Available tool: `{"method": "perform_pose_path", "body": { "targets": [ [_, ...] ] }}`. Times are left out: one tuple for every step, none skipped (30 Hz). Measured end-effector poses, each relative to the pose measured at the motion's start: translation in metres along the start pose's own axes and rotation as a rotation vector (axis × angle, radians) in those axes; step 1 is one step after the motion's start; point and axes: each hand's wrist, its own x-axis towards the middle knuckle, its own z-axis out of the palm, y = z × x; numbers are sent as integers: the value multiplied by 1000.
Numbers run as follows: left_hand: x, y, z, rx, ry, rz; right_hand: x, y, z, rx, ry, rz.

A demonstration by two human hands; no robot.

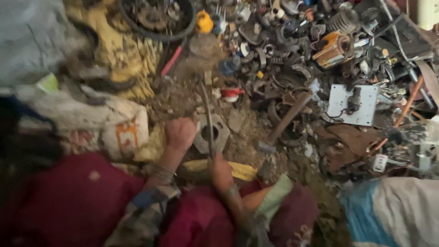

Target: The person sits on the floor and repeatedly strikes a curved metal piece with a hammer to break it into smaller fragments. The person holds the metal piece with their left hand and uses a hammer with their right hand, working over a metal base plate.

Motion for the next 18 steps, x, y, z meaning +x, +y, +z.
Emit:
{"method": "perform_pose_path", "body": {
  "targets": [
    [9,-4,-5,5,35,13,10,-4,5,34,0,-3],
    [8,-8,-7,6,50,-3,11,-4,0,57,-5,-21],
    [11,-13,-6,3,61,-14,12,-6,-10,38,42,-56],
    [1,-17,-2,-3,12,-26,-5,-9,-24,34,82,-41],
    [-11,-18,3,-15,-41,-31,-23,-14,-43,31,116,-20],
    [-1,-18,3,-26,-47,-32,-18,-24,-63,118,194,-7],
    [4,-17,2,-33,-57,-35,-15,-31,-85,245,269,8],
    [11,-14,1,-33,-28,-17,-11,-37,-103,411,349,27],
    [18,-12,0,-33,0,-2,-11,-42,-111,592,427,31],
    [14,-10,2,-44,31,12,-15,-42,-115,736,483,29],
    [10,-9,4,-53,15,3,-20,-40,-110,827,523,33],
    [7,-10,6,-59,7,-11,-22,-37,-99,807,523,47],
    [2,-12,7,-64,-2,-25,-24,-32,-82,713,496,59],
    [-2,-13,8,-82,-12,-23,-25,-26,-63,578,451,69],
    [-8,-14,8,-100,-23,-21,-28,-21,-43,345,308,54],
    [-2,-12,8,-123,-19,-3,-22,-17,-28,154,160,29],
    [2,-10,8,-102,-22,-17,-14,-13,-20,42,29,12],
    [5,-11,7,-79,-17,-36,-8,-13,-16,26,-33,13]
  ]
}}
